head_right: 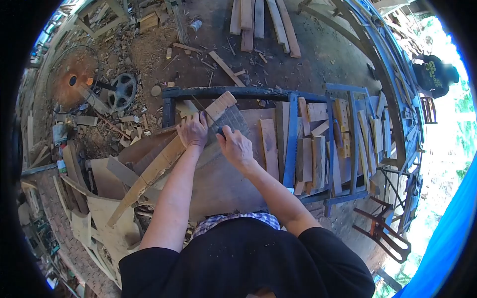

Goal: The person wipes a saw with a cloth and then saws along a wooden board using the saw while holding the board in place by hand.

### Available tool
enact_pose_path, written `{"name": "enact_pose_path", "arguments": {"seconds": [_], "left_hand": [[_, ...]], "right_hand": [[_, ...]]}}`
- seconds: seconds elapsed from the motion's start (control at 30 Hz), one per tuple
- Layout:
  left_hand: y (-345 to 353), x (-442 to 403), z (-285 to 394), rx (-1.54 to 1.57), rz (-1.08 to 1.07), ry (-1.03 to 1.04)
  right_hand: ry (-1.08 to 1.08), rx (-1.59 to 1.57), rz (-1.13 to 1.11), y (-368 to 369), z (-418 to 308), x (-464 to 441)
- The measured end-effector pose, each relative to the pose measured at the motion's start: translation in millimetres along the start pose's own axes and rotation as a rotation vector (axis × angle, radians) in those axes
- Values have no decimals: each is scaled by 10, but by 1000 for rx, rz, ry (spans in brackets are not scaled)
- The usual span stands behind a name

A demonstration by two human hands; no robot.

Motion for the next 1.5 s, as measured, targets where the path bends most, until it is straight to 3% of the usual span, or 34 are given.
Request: {"name": "enact_pose_path", "arguments": {"seconds": [0.17, 0.3, 0.63, 0.83, 1.0, 1.17, 1.4, 1.5], "left_hand": [[64, -30, 10, -27, -22, -38], [50, -28, 22, -45, -58, -22], [48, -83, 16, -59, -10, -4], [64, -66, 25, -71, -37, -20], [67, -94, 23, -48, -26, -17], [101, -124, -17, -74, -20, -18], [76, -143, -2, -63, -31, -24], [77, -119, 5, -55, -10, 0]], "right_hand": [[21, 43, -28, -237, 39, 242], [12, 48, 11, 68, 41, -27], [-23, 47, -25, 24, 30, 7], [29, 5, 67, 24, -6, 71], [63, 36, -71, -306, -7, 233], [43, 18, 40, 102, 25, -71], [54, -11, -49, -151, 169, 375], [35, 20, 6, -6, 58, 129]]}}
Point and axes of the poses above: each hand's wrist, its own x-axis away from the middle knuckle, its own y-axis out of the palm, z = x × y, the point moved 6 cm from there along -x, towards the middle knuckle, and after that the axes turned 5 degrees about -x, right-handed, at the moved point
